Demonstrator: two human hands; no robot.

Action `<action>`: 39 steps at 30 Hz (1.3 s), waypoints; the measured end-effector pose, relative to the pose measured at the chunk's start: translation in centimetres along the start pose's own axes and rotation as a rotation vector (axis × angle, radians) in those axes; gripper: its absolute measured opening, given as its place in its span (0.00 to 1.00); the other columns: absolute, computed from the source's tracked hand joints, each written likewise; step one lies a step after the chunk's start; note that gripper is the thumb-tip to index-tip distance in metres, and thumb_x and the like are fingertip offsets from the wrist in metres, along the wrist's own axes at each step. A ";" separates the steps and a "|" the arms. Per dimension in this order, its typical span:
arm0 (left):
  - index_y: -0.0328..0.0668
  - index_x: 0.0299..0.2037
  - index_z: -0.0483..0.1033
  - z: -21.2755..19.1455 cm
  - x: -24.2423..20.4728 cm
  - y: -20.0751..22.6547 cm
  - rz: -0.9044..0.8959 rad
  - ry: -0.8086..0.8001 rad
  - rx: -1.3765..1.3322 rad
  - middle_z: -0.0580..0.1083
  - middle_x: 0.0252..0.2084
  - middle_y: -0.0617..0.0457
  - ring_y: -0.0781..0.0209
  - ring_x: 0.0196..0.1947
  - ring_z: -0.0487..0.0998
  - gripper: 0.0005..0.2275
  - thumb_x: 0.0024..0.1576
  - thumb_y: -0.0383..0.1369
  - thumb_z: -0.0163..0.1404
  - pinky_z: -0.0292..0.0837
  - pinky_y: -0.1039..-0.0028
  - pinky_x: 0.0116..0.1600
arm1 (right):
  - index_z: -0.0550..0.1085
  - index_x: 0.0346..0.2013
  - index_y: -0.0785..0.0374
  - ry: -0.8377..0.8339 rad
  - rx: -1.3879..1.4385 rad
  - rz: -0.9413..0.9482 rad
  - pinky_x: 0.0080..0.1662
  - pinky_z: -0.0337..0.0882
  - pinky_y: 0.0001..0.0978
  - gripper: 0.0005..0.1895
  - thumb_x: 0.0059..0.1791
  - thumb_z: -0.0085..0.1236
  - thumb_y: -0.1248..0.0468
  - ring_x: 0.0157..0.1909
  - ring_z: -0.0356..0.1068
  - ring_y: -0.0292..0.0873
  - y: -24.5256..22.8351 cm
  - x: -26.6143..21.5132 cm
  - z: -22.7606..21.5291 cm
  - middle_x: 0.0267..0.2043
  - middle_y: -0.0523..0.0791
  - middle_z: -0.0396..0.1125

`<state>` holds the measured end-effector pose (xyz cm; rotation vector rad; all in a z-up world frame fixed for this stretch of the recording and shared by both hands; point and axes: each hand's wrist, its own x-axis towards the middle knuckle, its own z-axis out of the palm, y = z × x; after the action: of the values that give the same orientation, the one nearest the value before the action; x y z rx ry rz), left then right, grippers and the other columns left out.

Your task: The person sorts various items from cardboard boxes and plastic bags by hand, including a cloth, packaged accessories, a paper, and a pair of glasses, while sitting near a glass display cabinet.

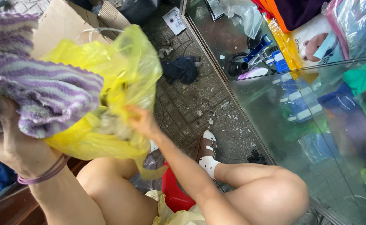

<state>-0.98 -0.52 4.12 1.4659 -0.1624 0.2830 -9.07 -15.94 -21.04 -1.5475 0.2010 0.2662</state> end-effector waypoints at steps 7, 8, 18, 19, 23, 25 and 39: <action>0.27 0.63 0.72 0.0 0.3 0.1 -0.001 0.061 -0.018 0.76 0.58 0.45 0.57 0.54 0.78 0.13 0.74 0.30 0.55 0.73 0.69 0.63 | 0.76 0.60 0.59 -0.398 0.146 -0.042 0.44 0.71 0.25 0.24 0.49 0.49 0.69 0.39 0.70 0.31 -2.0 -1.4 4.1 0.48 0.44 0.77; 0.27 0.64 0.71 -0.4 0.2 -0.2 0.003 0.059 -0.001 0.75 0.58 0.45 0.58 0.54 0.77 0.13 0.75 0.29 0.55 0.73 0.69 0.64 | 0.76 0.59 0.60 -0.422 0.147 0.046 0.41 0.71 0.26 0.25 0.48 0.49 0.69 0.36 0.69 0.31 -1.7 -1.1 4.1 0.48 0.43 0.76; 0.28 0.54 0.75 -0.8 1.1 0.6 -0.120 0.221 0.059 0.77 0.43 0.46 0.62 0.28 0.75 0.11 0.71 0.32 0.55 0.66 0.79 0.30 | 0.75 0.58 0.68 -0.342 0.326 0.064 0.48 0.72 0.25 0.25 0.46 0.46 0.75 0.44 0.73 0.33 2.3 -1.5 3.0 0.50 0.45 0.75; 0.29 0.53 0.76 -0.7 1.2 0.6 -0.106 0.215 0.117 0.77 0.44 0.47 0.63 0.29 0.75 0.11 0.70 0.32 0.55 0.66 0.79 0.30 | 0.75 0.58 0.69 -0.270 0.346 0.143 0.46 0.72 0.27 0.25 0.47 0.46 0.75 0.42 0.72 0.36 2.3 -1.9 2.2 0.47 0.48 0.74; 0.25 0.58 0.75 -0.4 1.3 0.2 -0.010 0.150 0.067 0.77 0.54 0.44 0.58 0.48 0.77 0.09 0.73 0.24 0.54 0.74 0.72 0.56 | 0.75 0.54 0.69 0.047 0.467 0.211 0.51 0.77 0.31 0.21 0.47 0.47 0.76 0.46 0.77 0.40 1.2 -3.0 -1.6 0.48 0.48 0.75; 0.35 0.54 0.74 0.1 1.1 -0.3 -0.085 0.132 -0.087 0.76 0.52 0.49 0.59 0.53 0.80 0.10 0.64 0.25 0.56 0.78 0.68 0.62 | 0.77 0.50 0.68 0.237 0.516 0.239 0.48 0.78 0.35 0.17 0.47 0.49 0.75 0.42 0.77 0.42 0.0 -3.0 -4.1 0.44 0.50 0.75; 0.43 0.46 0.81 21.8 -11.6 -0.1 -0.380 -0.669 0.074 0.81 0.38 0.45 0.50 0.38 0.84 0.23 0.48 0.51 0.62 0.80 0.64 0.47 | 0.73 0.50 0.71 0.738 0.536 -0.103 0.46 0.75 0.41 0.13 0.51 0.50 0.72 0.45 0.74 0.46 -5.5 -10.7 -18.4 0.48 0.51 0.71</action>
<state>-10.62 -23.21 3.06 1.5862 -0.4058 -0.5240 -16.97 -34.79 -12.96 -1.0545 0.7075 -0.4288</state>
